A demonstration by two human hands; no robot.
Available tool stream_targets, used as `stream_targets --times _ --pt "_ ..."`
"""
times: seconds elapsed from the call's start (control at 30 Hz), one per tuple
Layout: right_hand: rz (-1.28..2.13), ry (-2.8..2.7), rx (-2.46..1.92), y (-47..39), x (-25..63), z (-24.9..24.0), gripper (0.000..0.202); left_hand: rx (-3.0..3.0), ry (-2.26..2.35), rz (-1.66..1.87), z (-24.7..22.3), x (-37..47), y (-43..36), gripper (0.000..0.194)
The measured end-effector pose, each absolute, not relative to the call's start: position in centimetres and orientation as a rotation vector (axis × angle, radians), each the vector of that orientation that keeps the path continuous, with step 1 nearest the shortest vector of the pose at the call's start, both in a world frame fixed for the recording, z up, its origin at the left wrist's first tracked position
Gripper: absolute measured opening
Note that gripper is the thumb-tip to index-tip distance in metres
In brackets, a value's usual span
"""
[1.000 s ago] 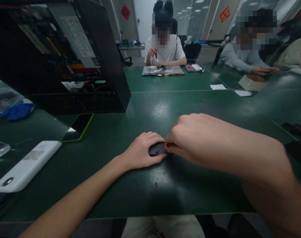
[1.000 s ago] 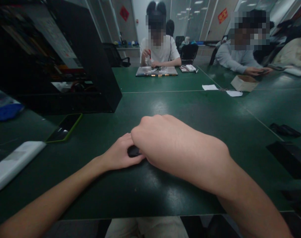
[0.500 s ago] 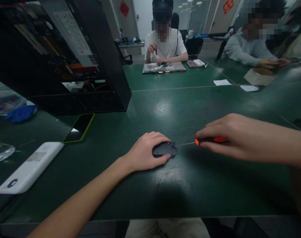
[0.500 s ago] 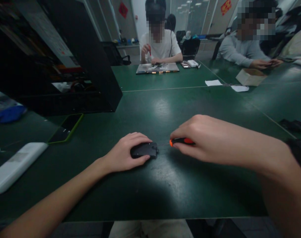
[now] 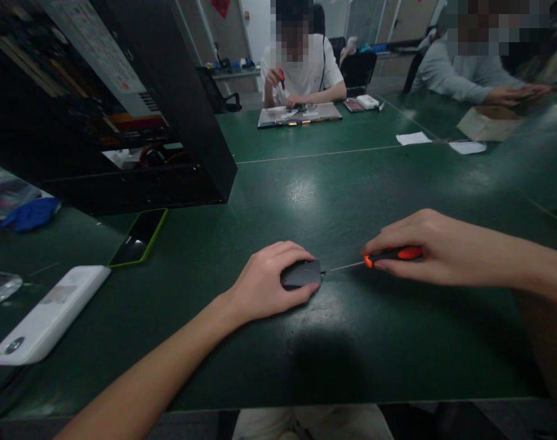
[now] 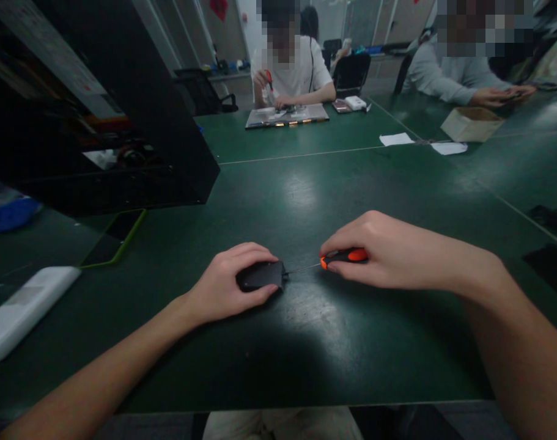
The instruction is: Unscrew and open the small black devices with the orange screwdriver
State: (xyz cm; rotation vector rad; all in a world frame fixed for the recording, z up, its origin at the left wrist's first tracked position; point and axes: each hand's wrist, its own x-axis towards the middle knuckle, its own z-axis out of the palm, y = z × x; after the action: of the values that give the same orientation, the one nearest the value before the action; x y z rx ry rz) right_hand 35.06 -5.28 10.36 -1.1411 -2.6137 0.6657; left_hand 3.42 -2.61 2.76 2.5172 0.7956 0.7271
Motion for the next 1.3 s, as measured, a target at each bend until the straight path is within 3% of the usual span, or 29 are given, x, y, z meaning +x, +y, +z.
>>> stream_targets --times 1.3 --pt "0.624 -2.620 -1.119 -5.32 34.72 10.24 0.026 2.509 0.759 0.780 2.08 3.20 -2.41 0.036"
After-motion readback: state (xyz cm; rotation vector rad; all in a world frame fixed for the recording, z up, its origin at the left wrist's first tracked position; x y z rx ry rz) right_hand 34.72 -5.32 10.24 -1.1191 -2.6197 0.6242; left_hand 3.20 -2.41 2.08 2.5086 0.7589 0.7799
